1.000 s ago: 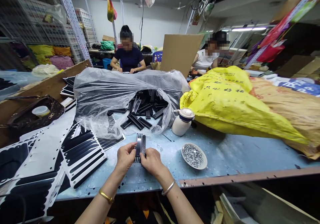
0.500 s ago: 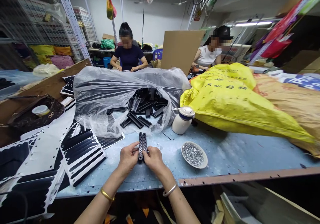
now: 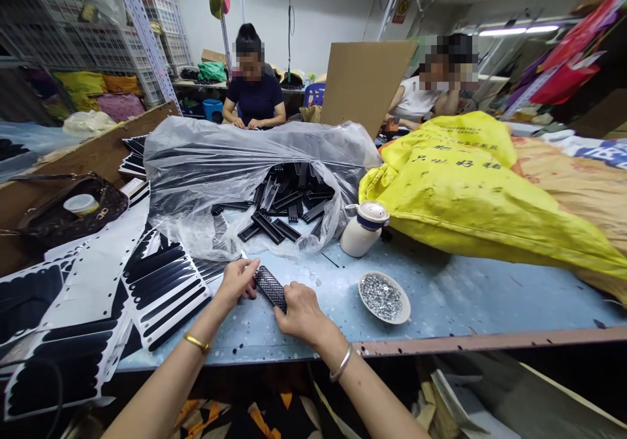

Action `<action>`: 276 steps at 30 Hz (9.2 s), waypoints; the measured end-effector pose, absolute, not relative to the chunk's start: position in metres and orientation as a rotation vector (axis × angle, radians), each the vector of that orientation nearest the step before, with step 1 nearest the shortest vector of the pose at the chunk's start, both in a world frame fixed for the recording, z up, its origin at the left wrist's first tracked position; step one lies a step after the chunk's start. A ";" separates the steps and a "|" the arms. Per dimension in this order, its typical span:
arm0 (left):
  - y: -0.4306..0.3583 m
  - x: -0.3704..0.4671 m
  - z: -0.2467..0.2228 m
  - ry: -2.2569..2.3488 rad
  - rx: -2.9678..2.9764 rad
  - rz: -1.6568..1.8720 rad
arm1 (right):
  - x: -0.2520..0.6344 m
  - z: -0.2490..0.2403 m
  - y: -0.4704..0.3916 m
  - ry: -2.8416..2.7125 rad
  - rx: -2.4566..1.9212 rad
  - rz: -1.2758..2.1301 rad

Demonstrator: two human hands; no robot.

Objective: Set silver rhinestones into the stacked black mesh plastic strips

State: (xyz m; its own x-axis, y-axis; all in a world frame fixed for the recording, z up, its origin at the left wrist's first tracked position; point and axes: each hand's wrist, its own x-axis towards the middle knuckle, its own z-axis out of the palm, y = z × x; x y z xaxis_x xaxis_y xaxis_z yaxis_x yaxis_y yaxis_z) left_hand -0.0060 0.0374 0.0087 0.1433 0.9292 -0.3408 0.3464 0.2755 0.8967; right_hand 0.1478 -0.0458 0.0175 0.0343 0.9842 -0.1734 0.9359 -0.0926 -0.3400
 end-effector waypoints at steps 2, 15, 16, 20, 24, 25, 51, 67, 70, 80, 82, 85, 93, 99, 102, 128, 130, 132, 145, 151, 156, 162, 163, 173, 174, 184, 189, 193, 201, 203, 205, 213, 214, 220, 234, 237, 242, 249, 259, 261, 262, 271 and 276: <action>0.046 -0.009 0.010 1.419 1.296 0.576 | 0.146 0.019 -0.047 -2.093 -2.116 0.531; 0.015 -0.049 0.010 1.087 0.982 0.821 | 0.165 0.004 -0.076 -1.655 -2.193 0.774; 0.011 -0.054 0.009 1.017 0.940 0.862 | 0.162 0.006 -0.077 -1.682 -2.209 0.845; 0.003 -0.072 0.002 0.879 0.863 0.883 | 0.144 0.017 -0.070 -1.864 -2.170 0.934; 0.007 -0.086 -0.006 0.914 0.996 0.848 | 0.135 0.020 -0.056 -1.932 -2.190 0.875; 0.008 -0.089 -0.007 0.947 1.088 0.842 | 0.135 0.019 -0.053 -1.955 -2.187 0.853; -0.034 -0.108 -0.021 1.253 2.548 0.554 | 0.148 0.010 -0.055 -1.898 -2.091 0.630; -0.038 -0.100 -0.019 1.331 2.533 0.496 | 0.138 0.009 -0.029 -1.950 -1.990 0.685; -0.035 -0.101 -0.018 1.344 2.530 0.453 | 0.154 0.005 -0.032 -1.904 -1.963 0.654; -0.022 -0.100 -0.020 1.351 2.296 0.561 | 0.148 0.003 -0.042 -1.957 -1.744 0.980; -0.021 -0.101 -0.018 1.379 2.224 0.539 | 0.148 0.004 -0.046 -1.972 -1.766 0.977; -0.017 -0.104 -0.010 1.362 2.216 0.529 | 0.148 0.005 -0.054 -2.052 -1.848 0.870; 0.013 -0.080 0.014 1.292 2.404 0.205 | 0.147 0.008 -0.050 -2.061 -2.089 0.683; 0.030 -0.068 0.014 1.323 2.315 0.269 | 0.167 0.031 -0.003 -2.060 -2.060 0.515; 0.030 -0.071 0.014 1.270 2.279 0.320 | 0.166 0.047 0.041 -2.020 -2.081 0.389; -0.047 -0.100 -0.024 1.147 2.368 0.617 | 0.152 -0.019 -0.106 -2.178 -1.657 0.227; -0.042 -0.094 -0.034 1.249 2.338 0.536 | 0.156 -0.037 -0.102 -2.050 -1.726 0.191; -0.033 -0.087 -0.039 1.334 2.288 0.533 | 0.158 -0.050 -0.093 -1.897 -1.799 0.221; 0.012 -0.083 -0.001 1.278 2.107 0.562 | 0.153 -0.017 -0.051 -1.618 -2.146 0.593; 0.019 -0.078 0.001 1.305 2.108 0.471 | 0.171 -0.004 -0.033 -1.871 -1.988 0.579; 0.016 -0.078 -0.005 1.314 1.941 0.491 | 0.195 0.031 0.032 -1.946 -2.089 0.221; 0.013 -0.081 -0.002 1.331 1.913 0.491 | 0.204 0.044 0.124 -2.017 -2.291 0.222; 0.012 -0.083 -0.004 1.337 1.929 0.512 | 0.205 0.044 0.131 -2.030 -2.320 0.232; 0.009 -0.078 0.014 1.245 1.609 1.114 | 0.181 0.078 0.061 -2.020 -2.064 -0.062; 0.008 -0.076 0.023 1.191 1.478 1.101 | 0.174 0.075 0.044 -2.082 -1.876 -0.123; -0.049 -0.080 0.043 1.080 1.560 0.950 | 0.114 0.062 -0.077 -2.252 -1.211 -0.214; -0.080 -0.076 0.015 1.095 2.295 1.256 | 0.102 0.060 -0.094 -2.027 -1.427 0.305; -0.097 -0.064 0.003 1.061 2.356 1.274 | 0.090 0.042 -0.103 -1.680 -1.649 1.039; -0.090 -0.081 -0.006 0.961 2.345 0.926 | 0.136 0.012 -0.128 -1.648 -1.925 0.957; -0.073 -0.090 -0.012 1.120 2.366 0.922 | 0.147 0.002 -0.125 -1.729 -1.926 0.778; -0.054 -0.094 -0.017 1.239 2.354 0.868 | 0.152 -0.006 -0.113 -1.837 -1.864 0.642; -0.015 -0.093 -0.021 1.437 2.050 0.675 | 0.169 -0.034 -0.070 -1.818 -1.883 0.245; -0.013 -0.094 -0.020 1.435 2.022 0.648 | 0.172 -0.037 -0.070 -1.798 -1.909 0.271; 0.005 -0.090 0.001 1.314 1.999 0.513 | 0.168 -0.021 -0.060 -1.795 -2.107 0.436; 0.007 -0.081 -0.003 1.333 1.807 0.452 | 0.146 0.050 0.082 -2.093 -2.103 0.278; 0.006 -0.079 -0.008 1.311 1.829 0.477 | 0.114 0.056 0.139 -2.223 -2.057 0.267; 0.005 -0.085 -0.004 1.319 1.755 0.584 | 0.095 0.073 0.156 -2.301 -2.089 0.313; 0.009 -0.083 0.036 1.175 1.198 1.039 | 0.104 0.137 0.061 -2.218 -2.075 0.595; -0.047 -0.067 0.048 0.645 0.909 0.815 | 0.098 0.108 -0.046 -1.415 -1.554 1.445; -0.060 -0.066 0.035 0.679 0.840 0.828 | 0.100 0.097 -0.061 -1.297 -1.483 1.443; -0.066 -0.065 0.030 0.692 0.832 0.825 | 0.100 0.091 -0.068 -1.245 -1.452 1.441; -0.082 -0.074 0.019 1.039 1.619 0.802 | 0.128 0.042 -0.106 -1.102 -1.503 1.307; -0.074 -0.084 0.005 1.120 2.337 0.724 | 0.146 0.001 -0.107 -1.389 -1.720 0.960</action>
